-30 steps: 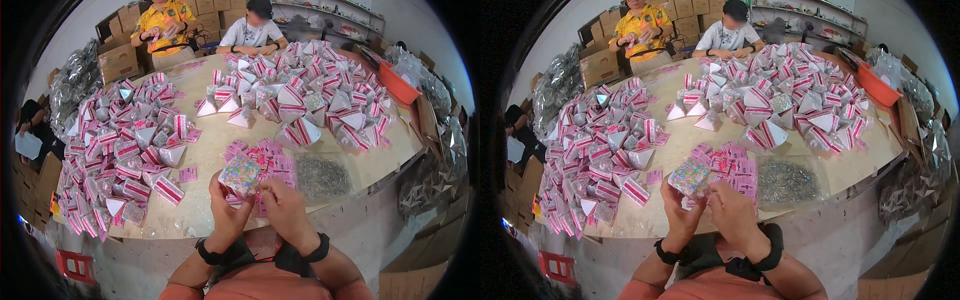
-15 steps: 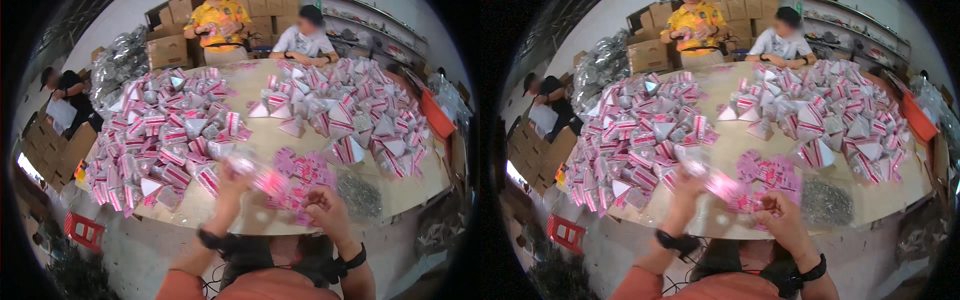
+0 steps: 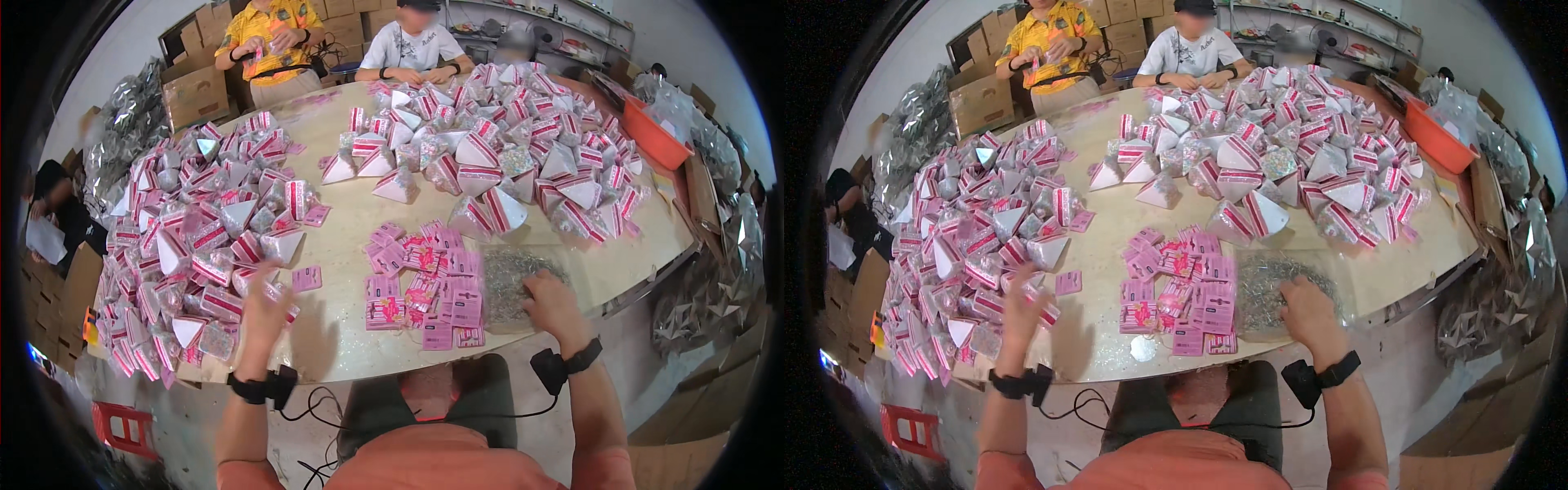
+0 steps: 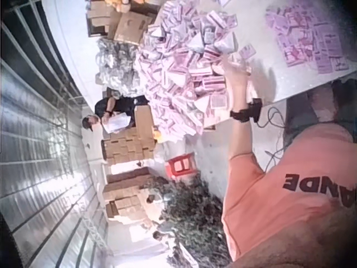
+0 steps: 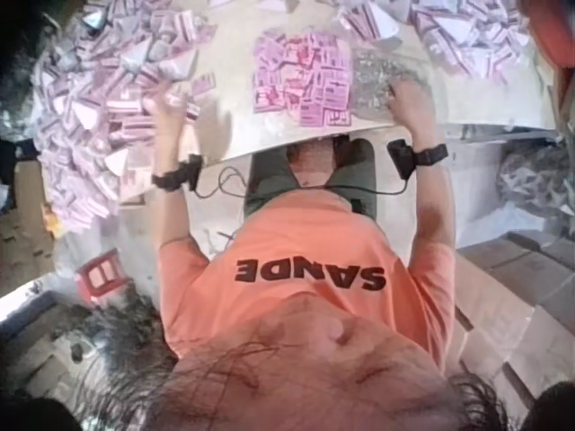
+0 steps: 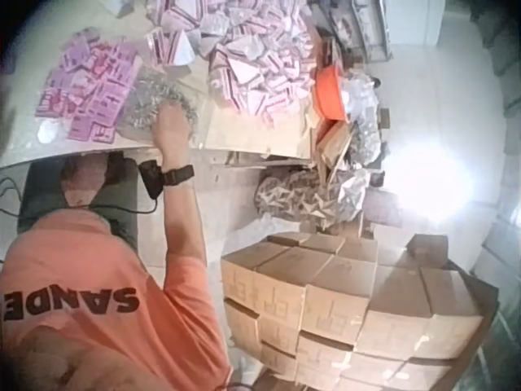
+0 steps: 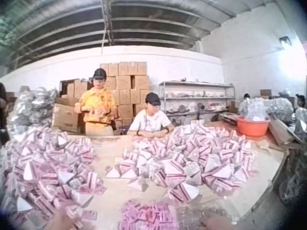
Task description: The person sits at a table in a warehouse and repeatedly picks up small pink labels and triangular packets of colorful beads. They place the label on the packet and fold the top edge of the plastic bag to seal it. The sealed packets are then placed into a pile on the table.
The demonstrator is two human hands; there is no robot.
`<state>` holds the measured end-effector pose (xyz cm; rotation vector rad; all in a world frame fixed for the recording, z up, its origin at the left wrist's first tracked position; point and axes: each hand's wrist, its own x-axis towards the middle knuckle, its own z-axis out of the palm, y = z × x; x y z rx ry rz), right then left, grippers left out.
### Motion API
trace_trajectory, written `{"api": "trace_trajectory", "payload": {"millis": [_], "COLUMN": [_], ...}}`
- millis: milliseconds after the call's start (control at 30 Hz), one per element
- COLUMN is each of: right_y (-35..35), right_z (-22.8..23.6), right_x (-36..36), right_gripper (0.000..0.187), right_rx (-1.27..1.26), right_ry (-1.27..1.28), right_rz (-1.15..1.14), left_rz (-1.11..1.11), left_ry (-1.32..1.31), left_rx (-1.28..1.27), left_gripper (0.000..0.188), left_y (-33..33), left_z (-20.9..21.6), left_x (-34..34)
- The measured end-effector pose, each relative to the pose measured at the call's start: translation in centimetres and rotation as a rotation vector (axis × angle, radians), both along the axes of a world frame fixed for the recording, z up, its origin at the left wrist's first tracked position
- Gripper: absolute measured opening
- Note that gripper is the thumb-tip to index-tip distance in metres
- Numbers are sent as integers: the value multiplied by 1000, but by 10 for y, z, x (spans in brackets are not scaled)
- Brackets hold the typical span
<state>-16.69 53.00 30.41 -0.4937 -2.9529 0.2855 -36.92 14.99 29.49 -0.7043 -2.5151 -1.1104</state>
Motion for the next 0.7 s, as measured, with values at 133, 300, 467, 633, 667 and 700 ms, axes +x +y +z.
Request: {"api": "trace_trajectory", "payload": {"millis": [133,300,467,633,667,700], "right_y": [11,27,24,34,39,41], "right_z": [-11,-24,2,23,19,18], "right_x": [-8,-8,-3,-1,-3,-4], "right_gripper": [20,19,16,13,12,12], "right_rx": [26,-83,-234,-373,-364,-354], "right_ry": [2,224,274,393,425,456], "right_rz": [56,140,26,24,46,70], "left_rz": [-240,-410,-388,-358,-356,-352], "left_ry": [-294,7,-9,-49,-72,-96], "left_rx": [17,-181,-244,-242,-226,-209], "left_gripper": [52,55,55,56,59,61], "left_y": [53,83,93,95,96,97], "left_z": [-32,-26,-27,-17,-14,-12], "left_x": [45,68,62,58,59,59]}}
